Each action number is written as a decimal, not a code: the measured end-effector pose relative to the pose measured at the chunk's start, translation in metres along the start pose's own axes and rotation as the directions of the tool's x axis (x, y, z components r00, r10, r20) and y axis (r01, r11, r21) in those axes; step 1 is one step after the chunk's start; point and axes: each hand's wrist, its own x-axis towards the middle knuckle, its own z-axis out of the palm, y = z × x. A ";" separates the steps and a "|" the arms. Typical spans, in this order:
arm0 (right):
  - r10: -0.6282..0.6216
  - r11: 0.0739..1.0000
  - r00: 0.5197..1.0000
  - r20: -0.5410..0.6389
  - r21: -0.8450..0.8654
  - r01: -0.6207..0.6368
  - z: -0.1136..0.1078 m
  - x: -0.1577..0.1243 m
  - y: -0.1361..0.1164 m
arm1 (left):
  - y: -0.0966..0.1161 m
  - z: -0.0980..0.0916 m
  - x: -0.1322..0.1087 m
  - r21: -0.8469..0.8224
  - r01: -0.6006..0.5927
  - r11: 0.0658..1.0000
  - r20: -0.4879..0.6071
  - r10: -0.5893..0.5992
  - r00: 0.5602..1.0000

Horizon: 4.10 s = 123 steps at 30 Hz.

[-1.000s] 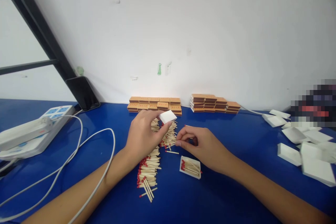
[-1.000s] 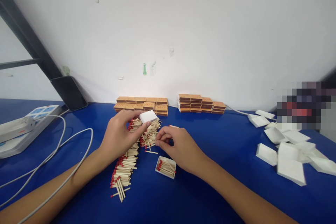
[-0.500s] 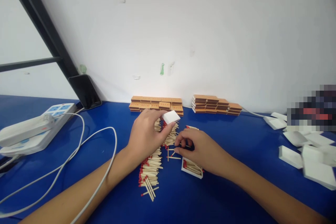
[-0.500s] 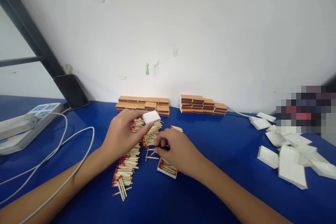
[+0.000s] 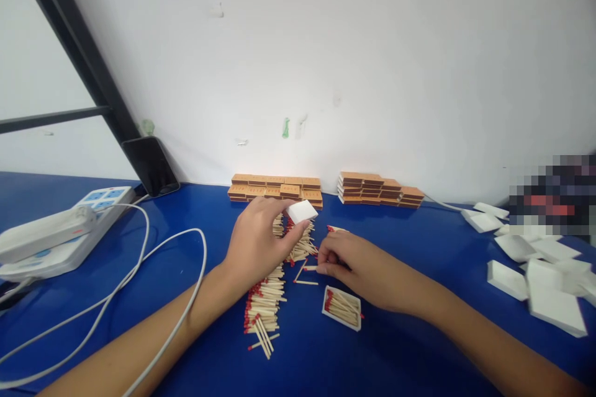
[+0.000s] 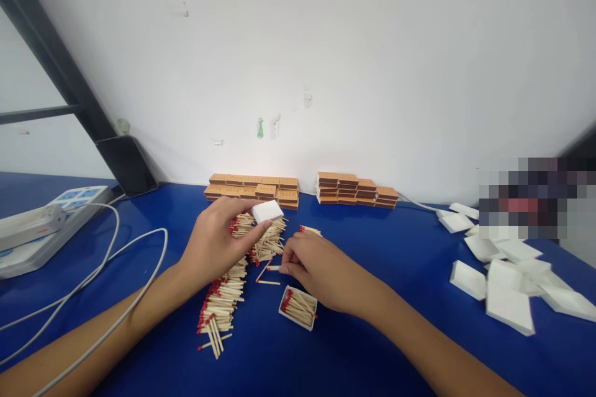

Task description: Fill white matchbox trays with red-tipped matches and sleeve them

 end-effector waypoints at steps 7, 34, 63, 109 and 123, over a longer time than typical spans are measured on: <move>0.025 0.998 1.000 -0.003 0.063 -0.024 0.008 -0.003 -0.006 | -0.001 0.001 -0.002 -0.002 -0.005 1.000 -0.004 0.005 1.000; 0.089 0.995 0.996 0.012 -0.051 -0.088 0.020 0.003 -0.021 | -0.003 0.002 -0.004 -0.012 -0.047 0.999 0.014 0.047 0.999; -0.053 0.993 0.918 -0.393 -0.121 0.005 -0.011 -0.006 0.017 | 0.002 0.004 -0.010 -0.083 0.033 0.996 0.219 -0.014 0.976; -0.295 0.946 0.845 -0.445 -0.259 0.194 -0.013 -0.011 0.012 | 0.012 0.004 -0.007 -0.310 0.106 0.945 0.227 -0.035 0.973; -0.341 0.923 0.705 -0.621 -0.364 0.126 -0.017 -0.009 0.015 | 0.021 -0.001 -0.002 -0.362 0.526 0.770 0.398 -0.383 0.834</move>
